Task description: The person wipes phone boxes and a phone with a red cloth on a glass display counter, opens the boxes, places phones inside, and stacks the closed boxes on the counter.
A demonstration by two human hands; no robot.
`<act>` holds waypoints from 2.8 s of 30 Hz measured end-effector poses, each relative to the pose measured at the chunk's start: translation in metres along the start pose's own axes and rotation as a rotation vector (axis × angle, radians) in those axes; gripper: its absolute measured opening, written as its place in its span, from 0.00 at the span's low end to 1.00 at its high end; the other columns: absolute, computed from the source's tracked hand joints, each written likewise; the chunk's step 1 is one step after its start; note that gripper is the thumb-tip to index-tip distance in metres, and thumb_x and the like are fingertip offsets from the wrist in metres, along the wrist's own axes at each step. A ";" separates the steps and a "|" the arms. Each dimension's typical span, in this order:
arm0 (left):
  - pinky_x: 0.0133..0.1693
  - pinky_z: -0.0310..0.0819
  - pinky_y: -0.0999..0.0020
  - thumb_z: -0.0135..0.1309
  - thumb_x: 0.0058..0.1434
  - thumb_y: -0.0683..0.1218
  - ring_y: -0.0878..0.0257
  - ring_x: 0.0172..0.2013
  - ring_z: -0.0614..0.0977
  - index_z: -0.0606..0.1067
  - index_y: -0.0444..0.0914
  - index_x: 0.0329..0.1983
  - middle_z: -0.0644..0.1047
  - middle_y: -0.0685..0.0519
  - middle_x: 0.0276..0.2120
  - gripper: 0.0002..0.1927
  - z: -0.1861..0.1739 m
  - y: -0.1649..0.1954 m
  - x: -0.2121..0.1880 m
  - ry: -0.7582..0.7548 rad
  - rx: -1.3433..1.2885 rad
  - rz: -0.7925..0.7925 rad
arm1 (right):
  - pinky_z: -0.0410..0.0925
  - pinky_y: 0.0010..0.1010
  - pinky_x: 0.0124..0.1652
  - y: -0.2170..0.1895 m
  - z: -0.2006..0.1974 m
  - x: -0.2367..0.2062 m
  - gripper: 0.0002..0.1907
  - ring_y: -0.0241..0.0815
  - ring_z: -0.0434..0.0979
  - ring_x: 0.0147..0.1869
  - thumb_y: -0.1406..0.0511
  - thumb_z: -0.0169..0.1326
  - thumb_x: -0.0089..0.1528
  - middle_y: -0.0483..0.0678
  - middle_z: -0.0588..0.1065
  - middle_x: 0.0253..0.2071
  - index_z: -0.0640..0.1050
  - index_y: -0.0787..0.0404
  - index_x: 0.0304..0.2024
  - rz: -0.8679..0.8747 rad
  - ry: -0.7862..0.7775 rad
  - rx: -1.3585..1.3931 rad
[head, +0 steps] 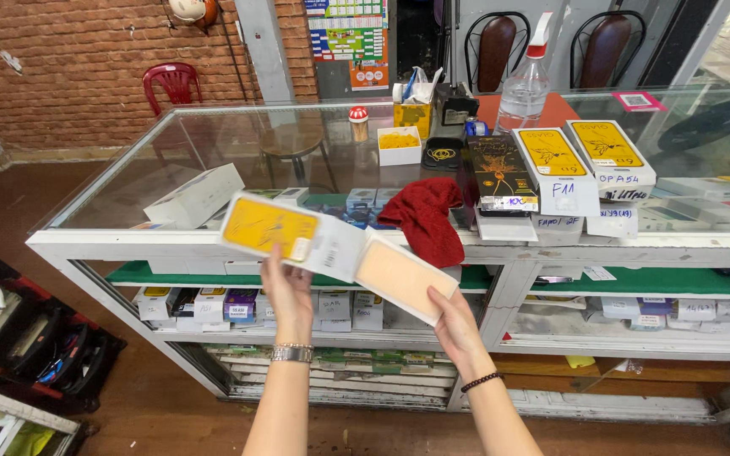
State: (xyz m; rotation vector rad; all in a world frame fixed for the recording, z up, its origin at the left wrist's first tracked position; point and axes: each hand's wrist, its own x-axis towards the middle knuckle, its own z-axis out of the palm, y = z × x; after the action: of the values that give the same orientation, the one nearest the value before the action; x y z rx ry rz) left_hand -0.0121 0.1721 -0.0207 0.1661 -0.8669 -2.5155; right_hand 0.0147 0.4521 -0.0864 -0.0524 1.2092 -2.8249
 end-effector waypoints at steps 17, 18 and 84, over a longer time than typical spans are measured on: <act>0.57 0.73 0.45 0.61 0.57 0.58 0.49 0.61 0.73 0.49 0.40 0.73 0.65 0.42 0.65 0.48 -0.037 -0.013 0.000 0.072 0.067 -0.131 | 0.66 0.51 0.59 -0.008 0.100 0.168 0.29 0.59 0.67 0.68 0.60 0.57 0.65 0.56 0.71 0.60 0.69 0.63 0.66 -0.679 0.205 -1.784; 0.56 0.73 0.42 0.60 0.56 0.59 0.48 0.61 0.72 0.48 0.43 0.73 0.63 0.43 0.66 0.48 -0.034 -0.012 -0.003 0.086 0.075 -0.170 | 0.66 0.56 0.56 -0.019 0.092 0.163 0.32 0.61 0.67 0.67 0.55 0.60 0.57 0.56 0.72 0.59 0.73 0.56 0.62 -0.834 0.243 -1.934; 0.57 0.72 0.65 0.60 0.60 0.41 0.60 0.58 0.77 0.64 0.36 0.65 0.75 0.46 0.59 0.31 -0.010 -0.081 -0.129 -0.455 0.424 -0.324 | 0.70 0.32 0.50 0.022 -0.063 -0.041 0.21 0.43 0.78 0.49 0.56 0.49 0.70 0.53 0.82 0.47 0.77 0.65 0.55 -0.191 0.194 -0.885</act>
State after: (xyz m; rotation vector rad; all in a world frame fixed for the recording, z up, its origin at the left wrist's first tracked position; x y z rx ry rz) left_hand 0.0720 0.2827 -0.0826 -0.1527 -1.6736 -2.6712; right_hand 0.0526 0.4851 -0.1457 0.0668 2.5009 -2.2096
